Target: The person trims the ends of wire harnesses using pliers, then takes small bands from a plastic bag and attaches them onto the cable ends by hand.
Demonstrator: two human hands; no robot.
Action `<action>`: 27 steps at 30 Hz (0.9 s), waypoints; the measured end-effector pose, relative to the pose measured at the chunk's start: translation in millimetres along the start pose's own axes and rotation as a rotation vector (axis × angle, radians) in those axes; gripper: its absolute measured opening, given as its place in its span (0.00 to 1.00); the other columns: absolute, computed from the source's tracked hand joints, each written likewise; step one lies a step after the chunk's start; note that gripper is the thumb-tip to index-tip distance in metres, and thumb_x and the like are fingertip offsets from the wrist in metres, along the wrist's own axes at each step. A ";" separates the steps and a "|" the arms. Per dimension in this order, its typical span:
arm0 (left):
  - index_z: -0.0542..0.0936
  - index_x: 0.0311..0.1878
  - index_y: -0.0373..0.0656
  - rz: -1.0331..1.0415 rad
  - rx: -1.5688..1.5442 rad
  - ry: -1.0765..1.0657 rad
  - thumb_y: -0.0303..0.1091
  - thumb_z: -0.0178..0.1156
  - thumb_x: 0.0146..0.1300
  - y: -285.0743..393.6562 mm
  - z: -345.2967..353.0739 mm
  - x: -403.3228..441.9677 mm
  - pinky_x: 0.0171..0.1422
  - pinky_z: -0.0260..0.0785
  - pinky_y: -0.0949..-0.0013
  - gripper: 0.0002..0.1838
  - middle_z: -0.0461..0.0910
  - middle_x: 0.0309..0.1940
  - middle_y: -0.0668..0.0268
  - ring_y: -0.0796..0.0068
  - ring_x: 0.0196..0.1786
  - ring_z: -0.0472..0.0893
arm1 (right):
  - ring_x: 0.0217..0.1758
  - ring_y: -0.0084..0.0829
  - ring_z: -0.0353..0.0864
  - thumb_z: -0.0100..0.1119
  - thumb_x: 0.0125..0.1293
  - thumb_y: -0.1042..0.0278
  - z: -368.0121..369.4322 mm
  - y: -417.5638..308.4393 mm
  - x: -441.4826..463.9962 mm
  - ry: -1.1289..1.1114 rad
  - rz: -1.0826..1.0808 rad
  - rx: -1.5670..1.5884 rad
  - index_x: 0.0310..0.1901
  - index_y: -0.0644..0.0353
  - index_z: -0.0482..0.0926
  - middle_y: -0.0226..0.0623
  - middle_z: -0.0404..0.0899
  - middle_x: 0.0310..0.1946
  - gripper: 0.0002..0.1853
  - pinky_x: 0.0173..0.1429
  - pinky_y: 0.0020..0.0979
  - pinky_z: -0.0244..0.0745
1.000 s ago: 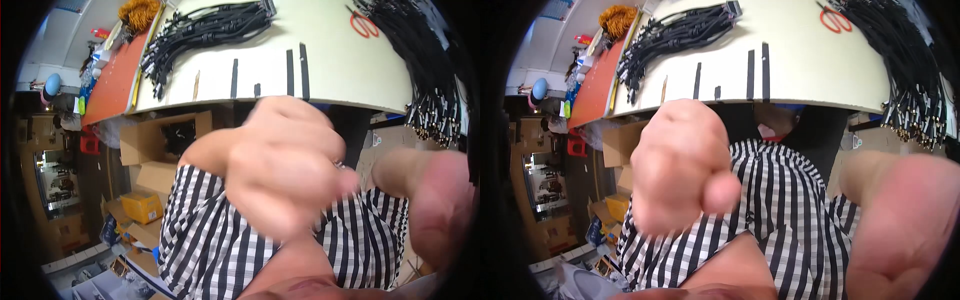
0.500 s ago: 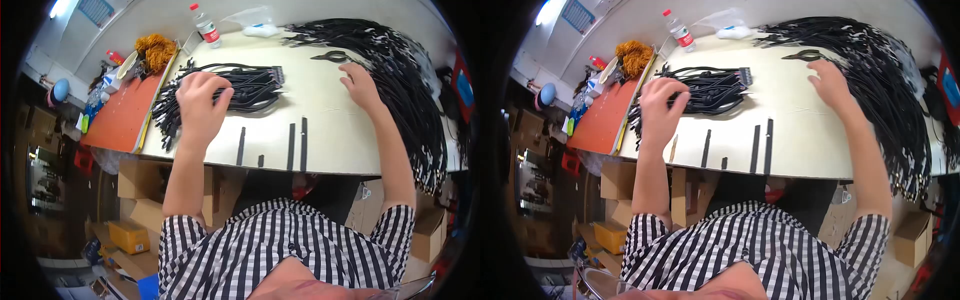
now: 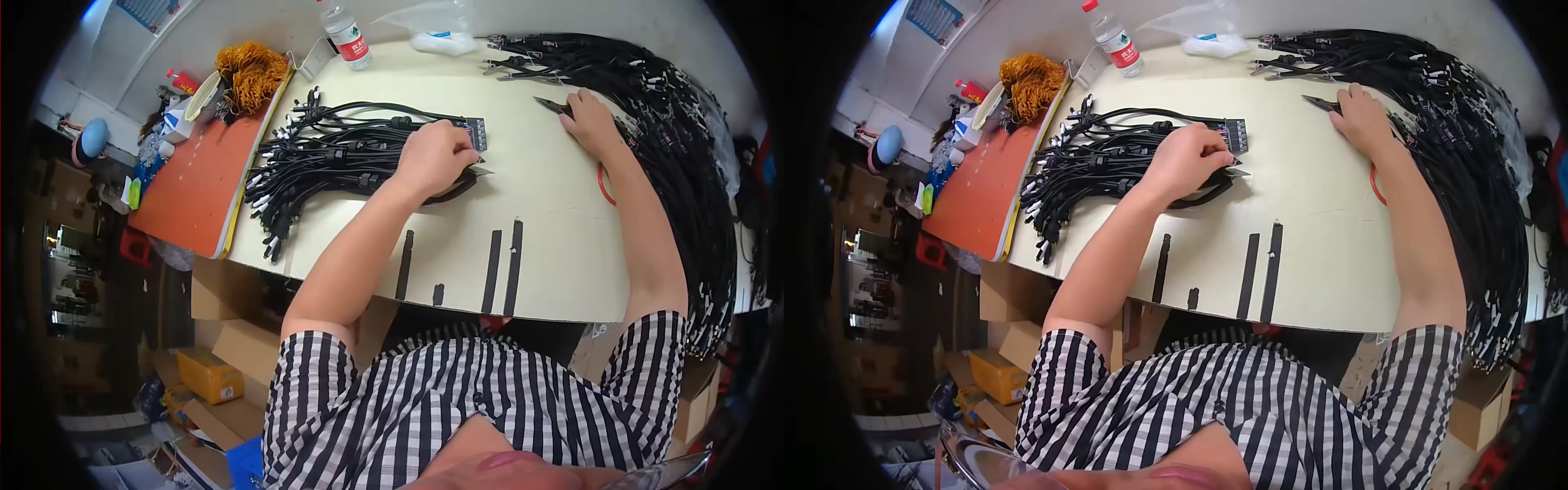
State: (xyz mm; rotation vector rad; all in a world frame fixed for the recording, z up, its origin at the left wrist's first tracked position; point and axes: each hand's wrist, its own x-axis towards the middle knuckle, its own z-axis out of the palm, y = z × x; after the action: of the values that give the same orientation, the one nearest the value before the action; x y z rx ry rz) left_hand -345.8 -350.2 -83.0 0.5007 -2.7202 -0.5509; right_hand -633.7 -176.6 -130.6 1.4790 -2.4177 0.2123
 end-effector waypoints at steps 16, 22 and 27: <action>0.81 0.39 0.35 -0.082 -1.072 0.363 0.28 0.59 0.68 -26.7 -25.9 23.4 0.35 0.71 0.80 0.06 0.81 0.30 0.71 0.84 0.29 0.78 | 0.39 0.22 0.80 0.69 0.59 0.69 -49.1 -162.0 -37.4 0.023 0.450 1.757 0.48 0.60 0.73 0.35 0.83 0.40 0.18 0.41 0.23 0.73; 0.80 0.45 0.35 -0.140 -1.298 0.263 0.30 0.58 0.69 -28.2 -41.3 -1.2 0.38 0.70 0.77 0.08 0.80 0.32 0.70 0.84 0.31 0.76 | 0.35 0.21 0.80 0.67 0.58 0.76 -48.0 -222.2 5.5 0.248 0.302 1.823 0.45 0.62 0.75 0.29 0.78 0.34 0.14 0.39 0.22 0.73; 0.78 0.45 0.34 -0.135 -0.763 0.146 0.27 0.66 0.60 -32.8 -53.8 -11.5 0.38 0.74 0.75 0.11 0.81 0.31 0.66 0.80 0.33 0.81 | 0.33 0.20 0.80 0.65 0.61 0.73 -57.0 -230.6 14.2 0.142 0.265 1.779 0.45 0.62 0.76 0.27 0.78 0.32 0.12 0.37 0.21 0.73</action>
State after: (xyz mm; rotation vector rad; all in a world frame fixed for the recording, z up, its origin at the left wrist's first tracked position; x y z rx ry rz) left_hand -306.7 -390.8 -52.5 0.4825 -2.1165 -1.4294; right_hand -425.1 -278.8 -78.9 1.2664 -1.9579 2.8364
